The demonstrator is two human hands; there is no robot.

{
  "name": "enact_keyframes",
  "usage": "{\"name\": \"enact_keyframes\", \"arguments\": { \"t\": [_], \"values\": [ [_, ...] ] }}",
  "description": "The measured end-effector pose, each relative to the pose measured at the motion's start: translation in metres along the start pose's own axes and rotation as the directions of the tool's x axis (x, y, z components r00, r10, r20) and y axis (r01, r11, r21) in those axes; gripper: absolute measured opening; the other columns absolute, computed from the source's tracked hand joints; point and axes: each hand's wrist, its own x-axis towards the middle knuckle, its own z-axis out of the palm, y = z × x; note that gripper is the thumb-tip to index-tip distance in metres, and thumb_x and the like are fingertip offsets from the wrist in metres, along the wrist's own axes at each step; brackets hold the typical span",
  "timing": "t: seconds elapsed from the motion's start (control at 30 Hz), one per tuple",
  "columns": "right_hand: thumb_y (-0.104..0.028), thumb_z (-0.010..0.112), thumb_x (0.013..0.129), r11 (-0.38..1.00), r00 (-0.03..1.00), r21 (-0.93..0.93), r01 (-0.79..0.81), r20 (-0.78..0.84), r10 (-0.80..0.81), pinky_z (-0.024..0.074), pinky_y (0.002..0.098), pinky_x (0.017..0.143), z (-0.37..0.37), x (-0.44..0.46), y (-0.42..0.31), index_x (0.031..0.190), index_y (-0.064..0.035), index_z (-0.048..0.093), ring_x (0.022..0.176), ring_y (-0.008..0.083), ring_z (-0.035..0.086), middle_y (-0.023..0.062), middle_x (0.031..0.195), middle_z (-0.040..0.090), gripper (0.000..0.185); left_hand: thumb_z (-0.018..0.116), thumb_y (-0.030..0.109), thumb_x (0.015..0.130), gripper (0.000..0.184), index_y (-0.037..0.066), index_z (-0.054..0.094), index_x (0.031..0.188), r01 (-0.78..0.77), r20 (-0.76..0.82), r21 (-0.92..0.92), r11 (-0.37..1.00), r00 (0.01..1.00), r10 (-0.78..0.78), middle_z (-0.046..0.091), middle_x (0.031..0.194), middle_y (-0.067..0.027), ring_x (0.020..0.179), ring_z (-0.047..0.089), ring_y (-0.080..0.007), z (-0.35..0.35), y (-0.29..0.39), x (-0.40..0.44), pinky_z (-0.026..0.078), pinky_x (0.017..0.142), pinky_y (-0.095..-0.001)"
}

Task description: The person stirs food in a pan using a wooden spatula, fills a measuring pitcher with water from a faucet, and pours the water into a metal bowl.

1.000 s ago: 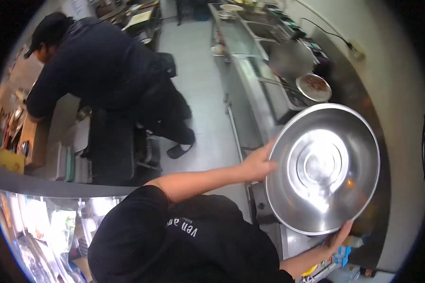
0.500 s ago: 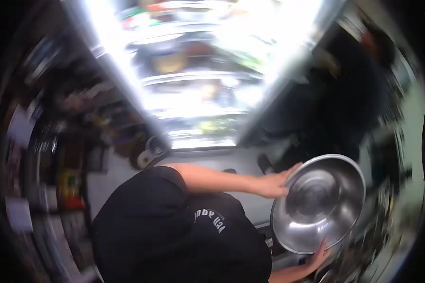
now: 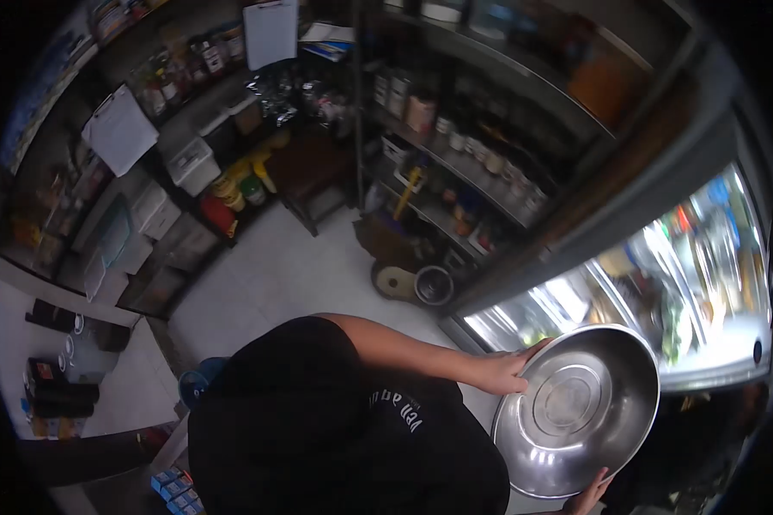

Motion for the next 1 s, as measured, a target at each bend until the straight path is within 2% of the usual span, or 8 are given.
{"name": "enact_keyframes", "arguments": {
  "t": [0.07, 0.17, 0.27, 0.5, 0.57, 0.77, 0.87, 1.0],
  "values": [
    [-0.033, 0.061, 0.086, 0.997, 0.988, -0.010, 0.080, 0.134, -0.078, 0.0338, 0.0362, 0.097, 0.061, -0.031, -0.034, 0.138, -0.0009, 0.030, 0.113, 0.0254, 0.045, 0.0158, 0.133, 0.043, 0.069, 0.050, 0.013, 0.070, 0.093, 0.009, -0.007, 0.143, -0.129, -0.099, 0.146, 0.981, 0.985, 0.144, 0.027, 0.139, -0.0282, 0.122, 0.041, -0.0364, -0.050, -0.013, -0.028, 0.035, 0.100, -0.0356],
    [-0.033, 0.063, 0.085, 0.995, 0.965, -0.065, 0.074, 0.258, -0.055, 0.0329, 0.0391, 0.099, 0.142, -0.045, -0.041, 0.142, -0.0062, 0.022, 0.121, 0.0279, 0.038, 0.0142, 0.140, 0.034, 0.076, 0.051, 0.024, 0.083, 0.066, -0.001, 0.022, 0.137, 0.104, -0.037, -0.010, 0.995, 0.994, -0.104, 0.041, 0.129, -0.0258, 0.116, 0.046, -0.0346, -0.145, 0.003, -0.091, 0.036, 0.097, -0.0392],
    [-0.021, 0.056, 0.089, 0.957, 0.934, 0.273, 0.102, 0.306, -0.187, 0.0368, 0.0307, 0.090, 0.222, -0.040, -0.038, 0.129, 0.0023, 0.042, 0.102, 0.0196, 0.049, 0.0108, 0.116, 0.053, 0.048, 0.052, 0.026, 0.084, 0.064, -0.004, 0.025, 0.134, 0.078, -0.015, 0.119, 0.990, 0.997, -0.077, 0.047, 0.123, -0.0262, 0.113, 0.048, -0.0353, -0.223, -0.036, -0.121, 0.037, 0.096, -0.0402],
    [-0.021, 0.056, 0.087, 0.994, 0.809, 0.039, 0.107, 0.578, -0.109, 0.0366, 0.0311, 0.089, 0.369, -0.050, -0.114, 0.129, 0.0009, 0.043, 0.101, 0.0199, 0.049, 0.0096, 0.114, 0.054, 0.049, 0.048, 0.047, 0.088, 0.086, 0.000, 0.000, 0.140, 0.176, -0.268, 0.106, 0.979, 0.953, -0.143, 0.034, 0.133, -0.0314, 0.121, 0.042, -0.0375, -0.342, -0.060, -0.180, 0.034, 0.101, -0.0398],
    [-0.023, 0.058, 0.086, 0.994, 0.818, -0.014, 0.109, 0.570, -0.082, 0.0364, 0.0316, 0.091, 0.405, -0.043, -0.126, 0.128, 0.0005, 0.045, 0.102, 0.0200, 0.050, 0.0096, 0.115, 0.054, 0.050, 0.048, 0.049, 0.088, 0.088, 0.000, -0.003, 0.141, 0.268, -0.234, 0.015, 0.963, 0.937, -0.257, 0.022, 0.140, -0.0308, 0.128, 0.033, -0.0385, -0.377, -0.038, -0.195, 0.027, 0.106, -0.0391],
    [-0.048, 0.054, 0.087, 0.976, 0.859, -0.173, 0.135, 0.512, -0.028, 0.0276, 0.0338, 0.101, 0.508, -0.018, -0.159, 0.132, 0.0058, 0.038, 0.120, 0.0231, 0.040, 0.0149, 0.132, 0.044, 0.072, 0.053, 0.040, 0.088, 0.081, 0.000, 0.006, 0.141, 0.258, -0.276, 0.145, 0.955, 0.938, -0.211, 0.031, 0.136, -0.0258, 0.126, 0.035, -0.0343, -0.456, -0.109, -0.182, 0.029, 0.105, -0.0403],
    [-0.051, 0.047, 0.089, 0.999, 0.798, 0.012, 0.033, 0.602, -0.034, 0.0265, 0.0353, 0.103, 0.566, 0.024, -0.160, 0.131, 0.0048, 0.039, 0.122, 0.0252, 0.040, 0.0172, 0.133, 0.043, 0.071, 0.054, 0.038, 0.087, 0.078, -0.001, 0.011, 0.140, 0.228, -0.314, 0.155, 0.961, 0.934, -0.171, 0.030, 0.137, -0.0262, 0.125, 0.035, -0.0354, -0.505, -0.108, -0.167, 0.029, 0.104, -0.0417],
    [-0.046, 0.046, 0.091, 0.941, 0.885, -0.200, 0.274, 0.436, -0.165, 0.0269, 0.0344, 0.102, 0.617, 0.017, -0.209, 0.130, 0.0038, 0.041, 0.117, 0.0236, 0.042, 0.0154, 0.128, 0.047, 0.063, 0.057, 0.035, 0.085, 0.071, -0.002, 0.023, 0.135, 0.218, -0.315, 0.232, 0.948, 0.939, -0.138, 0.034, 0.132, -0.0272, 0.119, 0.041, -0.0394, -0.570, -0.072, -0.153, 0.035, 0.099, -0.0450]
  ]
}}
